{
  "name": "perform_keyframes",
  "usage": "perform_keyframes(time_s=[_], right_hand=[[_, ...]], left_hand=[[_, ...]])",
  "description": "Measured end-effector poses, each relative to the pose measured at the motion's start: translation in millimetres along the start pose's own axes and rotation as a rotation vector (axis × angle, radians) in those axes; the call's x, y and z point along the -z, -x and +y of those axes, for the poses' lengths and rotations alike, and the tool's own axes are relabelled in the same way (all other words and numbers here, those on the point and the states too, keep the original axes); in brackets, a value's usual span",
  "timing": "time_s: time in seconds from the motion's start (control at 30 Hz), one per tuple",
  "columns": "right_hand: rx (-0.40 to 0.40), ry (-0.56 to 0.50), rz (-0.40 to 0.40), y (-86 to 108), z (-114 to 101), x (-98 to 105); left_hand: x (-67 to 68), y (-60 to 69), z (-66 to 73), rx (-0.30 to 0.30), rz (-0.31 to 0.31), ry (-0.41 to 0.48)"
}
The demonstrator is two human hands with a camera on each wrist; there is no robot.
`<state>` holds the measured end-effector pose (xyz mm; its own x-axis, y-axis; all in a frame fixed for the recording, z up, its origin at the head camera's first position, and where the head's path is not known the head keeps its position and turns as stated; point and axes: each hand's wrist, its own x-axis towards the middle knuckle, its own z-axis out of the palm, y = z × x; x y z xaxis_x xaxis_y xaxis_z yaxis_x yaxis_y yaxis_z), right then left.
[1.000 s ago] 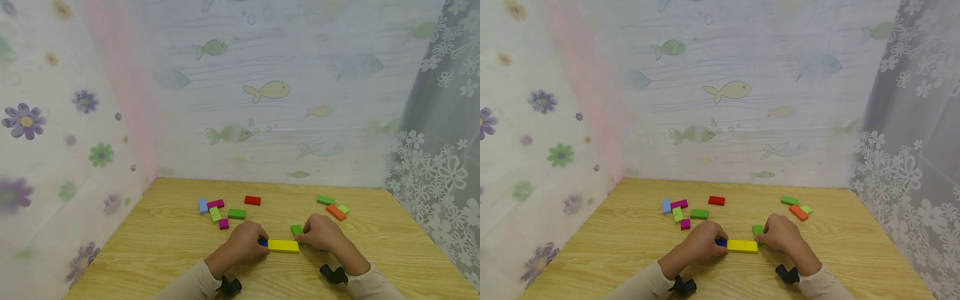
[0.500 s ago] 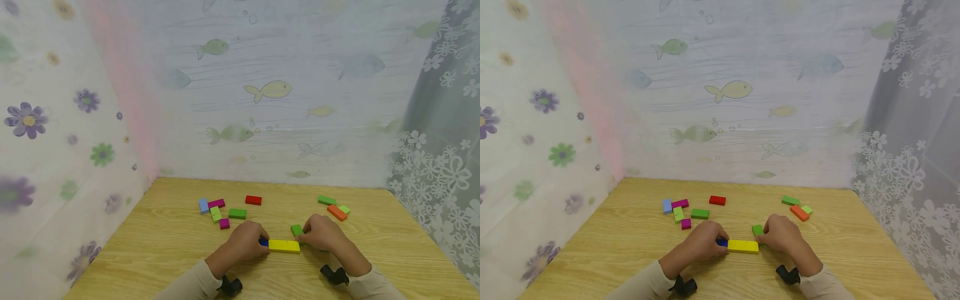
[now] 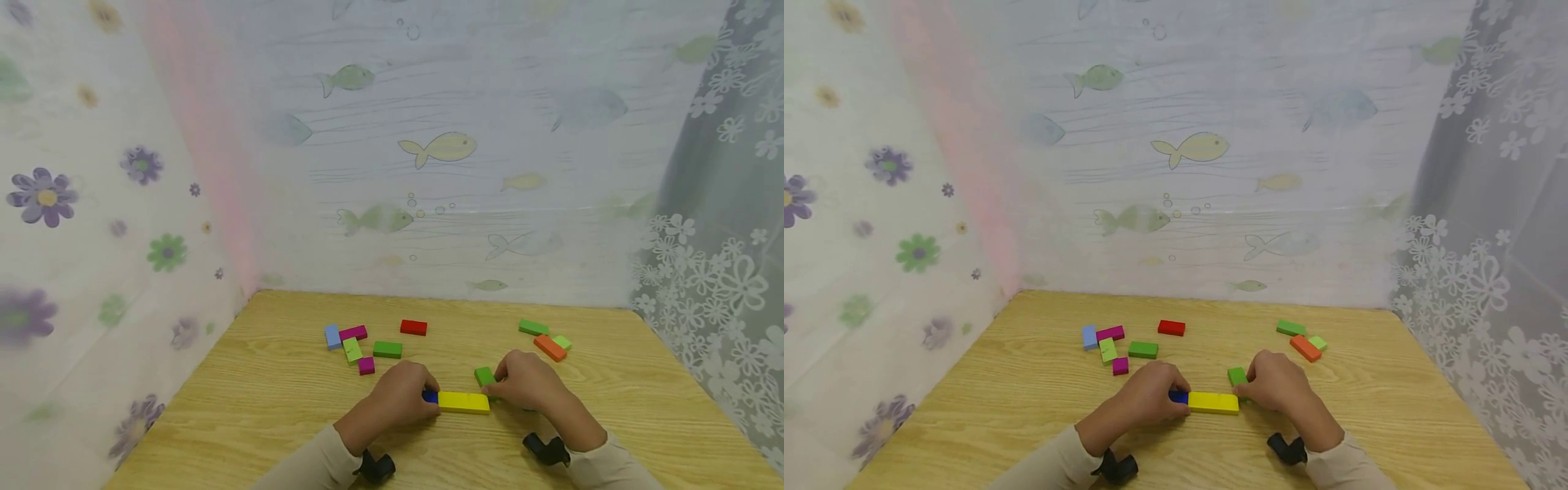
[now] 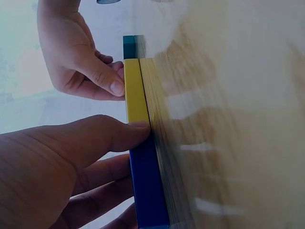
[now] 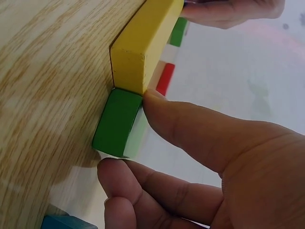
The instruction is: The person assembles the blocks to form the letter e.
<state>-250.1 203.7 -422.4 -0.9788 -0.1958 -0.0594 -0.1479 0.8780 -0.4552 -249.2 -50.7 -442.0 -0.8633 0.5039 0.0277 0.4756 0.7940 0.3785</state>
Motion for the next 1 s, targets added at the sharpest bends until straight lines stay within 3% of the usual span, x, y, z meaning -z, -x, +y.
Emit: perform_keyframes(time_s=[0.27, 0.5, 0.8, 1.0], right_hand=[[-0.013, 0.008, -0.008, -4.4, 2.9, 1.8], [0.003, 0.019, 0.006, -8.6, 14.1, 10.9], [0.075, 0.038, 0.108, -11.6, 34.4, 26.9], [0.056, 0.055, 0.151, -17.1, 52.9, 36.5]], left_hand=[[0.7, -0.1, -1.9, -0.011, 0.003, -0.019], [3.5, 6.2, -7.3, -0.011, -0.002, 0.022], [9.0, 16.5, -25.4, 0.018, 0.008, 0.087], [13.9, 21.3, -35.4, 0.047, -0.003, 0.084]])
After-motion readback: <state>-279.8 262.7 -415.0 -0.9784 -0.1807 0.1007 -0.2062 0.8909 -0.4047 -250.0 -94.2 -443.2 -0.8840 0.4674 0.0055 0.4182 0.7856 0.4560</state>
